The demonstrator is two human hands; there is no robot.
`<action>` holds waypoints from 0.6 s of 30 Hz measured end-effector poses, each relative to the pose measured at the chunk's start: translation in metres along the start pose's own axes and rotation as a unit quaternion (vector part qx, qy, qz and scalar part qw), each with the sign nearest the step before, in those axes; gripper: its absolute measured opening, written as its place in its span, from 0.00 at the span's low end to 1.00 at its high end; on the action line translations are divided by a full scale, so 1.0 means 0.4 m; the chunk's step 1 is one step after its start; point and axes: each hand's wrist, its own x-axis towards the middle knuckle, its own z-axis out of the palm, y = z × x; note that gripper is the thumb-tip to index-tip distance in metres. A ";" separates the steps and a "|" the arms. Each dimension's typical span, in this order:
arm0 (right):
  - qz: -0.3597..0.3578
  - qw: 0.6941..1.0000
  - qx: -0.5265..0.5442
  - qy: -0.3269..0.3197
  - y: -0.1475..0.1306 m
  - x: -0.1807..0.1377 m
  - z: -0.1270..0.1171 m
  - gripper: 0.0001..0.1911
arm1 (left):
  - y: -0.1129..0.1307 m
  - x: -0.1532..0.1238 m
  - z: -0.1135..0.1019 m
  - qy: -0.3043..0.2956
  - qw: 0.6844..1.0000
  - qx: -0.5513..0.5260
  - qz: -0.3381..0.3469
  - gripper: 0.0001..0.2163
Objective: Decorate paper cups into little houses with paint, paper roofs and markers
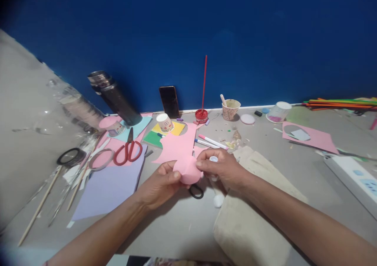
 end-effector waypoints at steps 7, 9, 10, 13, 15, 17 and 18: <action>0.000 1.000 0.004 -0.015 -0.003 0.004 0.005 0.21 | -0.008 0.005 0.000 -0.008 0.999 -0.033 -0.034 0.21; 0.000 1.000 0.003 -0.022 -0.004 0.005 0.005 0.21 | -0.007 0.005 0.002 -0.021 0.997 -0.053 -0.044 0.22; 0.002 1.000 0.003 -0.025 -0.005 0.005 0.006 0.21 | -0.006 0.005 0.003 -0.030 0.997 -0.060 -0.048 0.22; 0.002 0.999 0.007 -0.033 -0.008 0.006 0.005 0.23 | -0.005 0.002 0.004 -0.057 0.995 -0.064 -0.059 0.23; -0.001 0.999 0.015 -0.047 -0.008 0.006 0.001 0.25 | -0.007 0.002 0.002 -0.063 0.994 -0.062 -0.059 0.24; -0.001 0.998 0.006 -0.068 -0.006 0.007 -0.005 0.27 | -0.009 0.003 -0.002 -0.052 0.996 -0.060 -0.047 0.23; 0.002 0.997 -0.007 -0.079 -0.005 0.007 -0.009 0.27 | -0.011 0.004 -0.004 -0.043 0.997 -0.057 -0.039 0.23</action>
